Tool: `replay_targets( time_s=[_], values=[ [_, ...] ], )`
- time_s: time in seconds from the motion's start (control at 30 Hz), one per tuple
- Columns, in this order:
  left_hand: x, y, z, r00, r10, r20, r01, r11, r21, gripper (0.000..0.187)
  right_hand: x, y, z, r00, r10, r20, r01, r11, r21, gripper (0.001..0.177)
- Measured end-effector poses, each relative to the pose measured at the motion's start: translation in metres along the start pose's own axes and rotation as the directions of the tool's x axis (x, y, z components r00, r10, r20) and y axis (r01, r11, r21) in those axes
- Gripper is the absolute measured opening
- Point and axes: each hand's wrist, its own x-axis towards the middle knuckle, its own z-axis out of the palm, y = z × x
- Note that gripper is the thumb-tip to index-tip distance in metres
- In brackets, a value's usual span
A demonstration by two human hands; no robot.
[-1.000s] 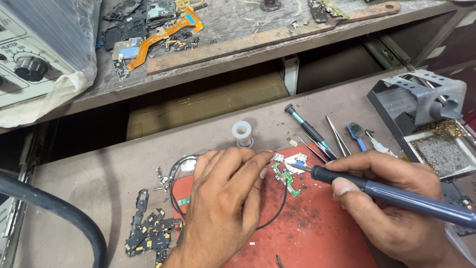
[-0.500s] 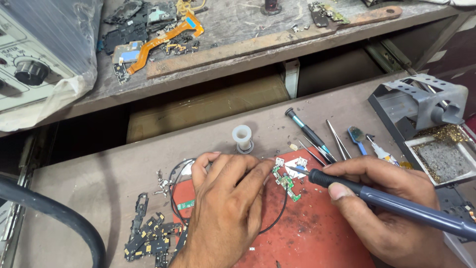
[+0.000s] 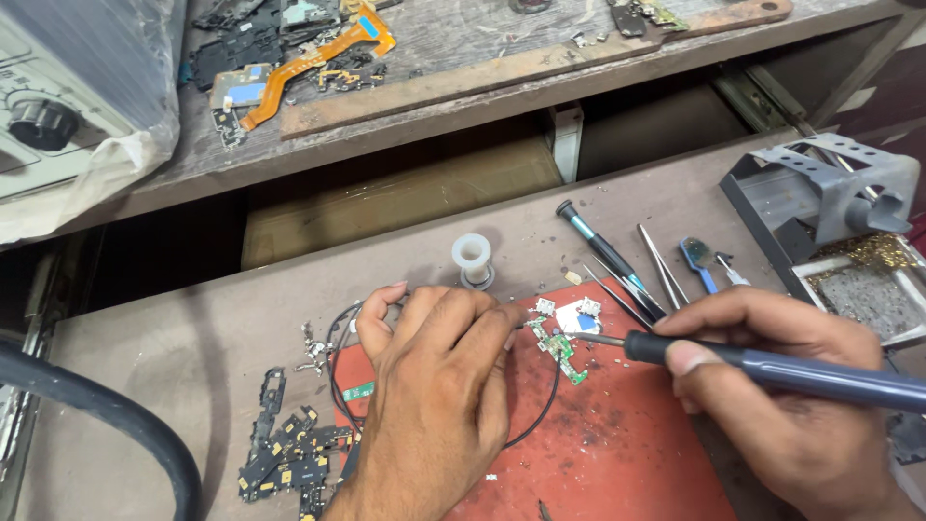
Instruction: The person uses a soldering iron and tweezers to solder small components onto several small circuit boards. They apply flux from a syringe, clean the soldering iron tip on a sponge, and handle multiple boards one at a time on a red mat.
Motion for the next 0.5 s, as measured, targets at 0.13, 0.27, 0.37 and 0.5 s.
replay_targets(
  time_s=[0.13, 0.27, 0.37, 0.5],
  values=[
    [0.0, 0.0, -0.002, 1.0, -0.01, 0.003, 0.01, 1.0, -0.009, 0.027, 0.001, 0.006, -0.005, 0.999, 0.043, 0.01, -0.043, 0.993, 0.111, 0.018],
    [0.0, 0.0, -0.002, 1.0, -0.013, 0.022, 0.013, 1.0, -0.007, 0.029, -0.002, 0.012, -0.007, 0.996, 0.085, 0.009, -0.085, 0.971, 0.224, 0.018],
    [0.001, 0.0, -0.003, 1.0, -0.005, 0.023, 0.006, 1.0, -0.014, 0.031, -0.001, 0.014, -0.008, 0.991, 0.136, 0.017, -0.134, 0.936, 0.326, 0.017],
    [0.001, 0.001, -0.004, 1.0, 0.0, 0.019, 0.0, 1.0, -0.02, 0.03, -0.001, 0.015, -0.008, 0.98, 0.2, 0.012, -0.186, 0.889, 0.419, 0.018]
  ],
)
